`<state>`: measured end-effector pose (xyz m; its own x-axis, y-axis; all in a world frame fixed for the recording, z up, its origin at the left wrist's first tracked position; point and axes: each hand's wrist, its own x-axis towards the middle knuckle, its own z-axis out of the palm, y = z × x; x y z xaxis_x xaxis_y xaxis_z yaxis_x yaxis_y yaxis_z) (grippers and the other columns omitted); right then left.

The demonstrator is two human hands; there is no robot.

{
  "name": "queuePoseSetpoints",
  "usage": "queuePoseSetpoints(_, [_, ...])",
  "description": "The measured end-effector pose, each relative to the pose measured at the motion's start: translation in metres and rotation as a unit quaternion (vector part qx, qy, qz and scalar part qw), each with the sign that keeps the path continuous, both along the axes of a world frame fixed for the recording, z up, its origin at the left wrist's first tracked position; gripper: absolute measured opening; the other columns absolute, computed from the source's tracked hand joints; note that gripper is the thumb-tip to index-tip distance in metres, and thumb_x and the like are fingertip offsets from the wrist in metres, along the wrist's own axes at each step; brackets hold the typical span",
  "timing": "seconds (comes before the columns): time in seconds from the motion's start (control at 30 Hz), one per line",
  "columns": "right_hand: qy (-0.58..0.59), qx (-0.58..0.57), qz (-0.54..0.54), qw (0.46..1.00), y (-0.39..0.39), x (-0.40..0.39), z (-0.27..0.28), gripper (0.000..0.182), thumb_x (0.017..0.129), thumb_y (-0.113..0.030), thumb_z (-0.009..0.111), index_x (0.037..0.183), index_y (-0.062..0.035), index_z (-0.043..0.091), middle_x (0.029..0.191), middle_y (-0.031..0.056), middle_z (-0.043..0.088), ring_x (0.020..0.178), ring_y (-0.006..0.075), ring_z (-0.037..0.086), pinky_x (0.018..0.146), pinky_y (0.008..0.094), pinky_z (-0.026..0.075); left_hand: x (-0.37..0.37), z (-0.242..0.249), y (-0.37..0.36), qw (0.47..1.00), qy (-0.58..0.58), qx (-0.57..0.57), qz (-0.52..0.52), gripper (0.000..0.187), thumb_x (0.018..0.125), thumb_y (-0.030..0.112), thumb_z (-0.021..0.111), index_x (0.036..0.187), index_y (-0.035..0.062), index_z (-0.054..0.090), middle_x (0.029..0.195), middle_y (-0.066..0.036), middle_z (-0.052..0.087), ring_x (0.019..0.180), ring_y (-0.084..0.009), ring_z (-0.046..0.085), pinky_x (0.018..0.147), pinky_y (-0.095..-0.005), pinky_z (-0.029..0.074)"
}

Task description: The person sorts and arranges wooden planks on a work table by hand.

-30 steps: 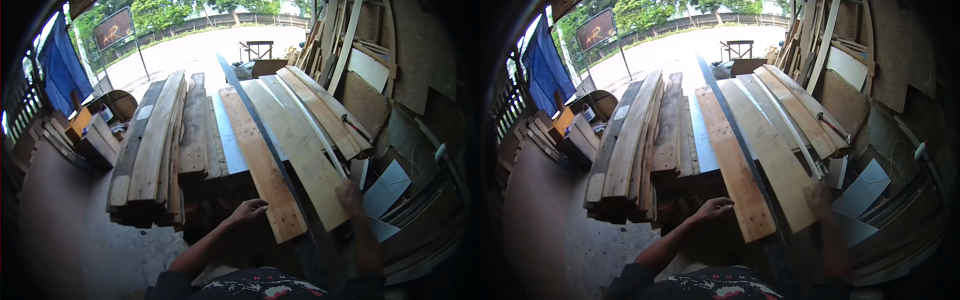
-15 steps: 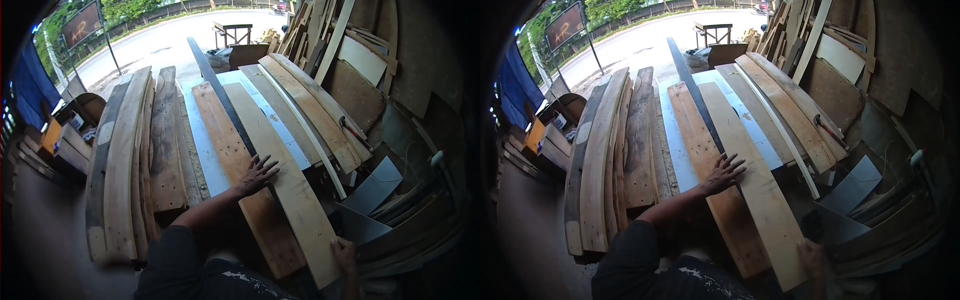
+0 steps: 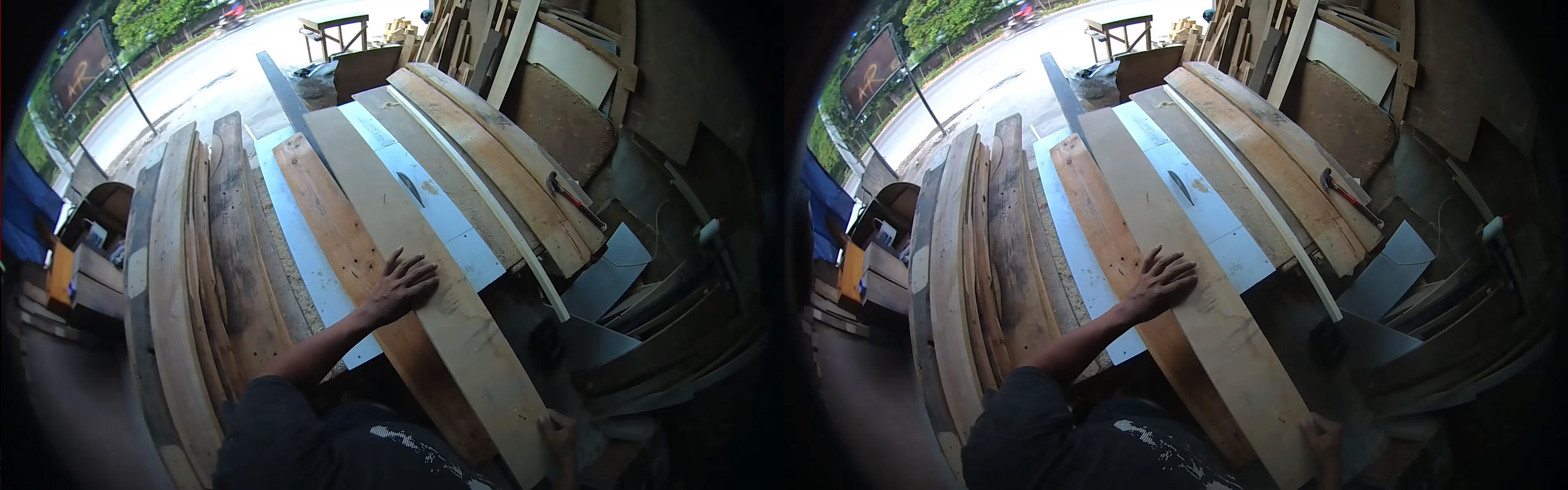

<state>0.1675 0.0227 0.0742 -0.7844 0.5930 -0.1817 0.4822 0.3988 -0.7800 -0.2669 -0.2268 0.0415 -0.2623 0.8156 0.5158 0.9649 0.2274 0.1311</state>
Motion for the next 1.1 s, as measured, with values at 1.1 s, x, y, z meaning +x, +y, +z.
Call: queuePoseSetpoints(1.1, [-0.074,0.237,0.149,0.957,-0.145,-0.251,-0.086,0.082,0.077,-0.056,0.070,0.126,0.0065,0.050,0.121,0.0233,0.057,0.113,0.0389,0.054,0.093,0.0471,0.044,-0.168,0.224,-0.118,0.978,-0.051,0.197,0.042,0.019,0.084,0.010,0.071,0.103,0.0048,0.069,0.094,-0.012,0.070,0.088,-0.0254,0.066,0.078,-0.0366,0.052])
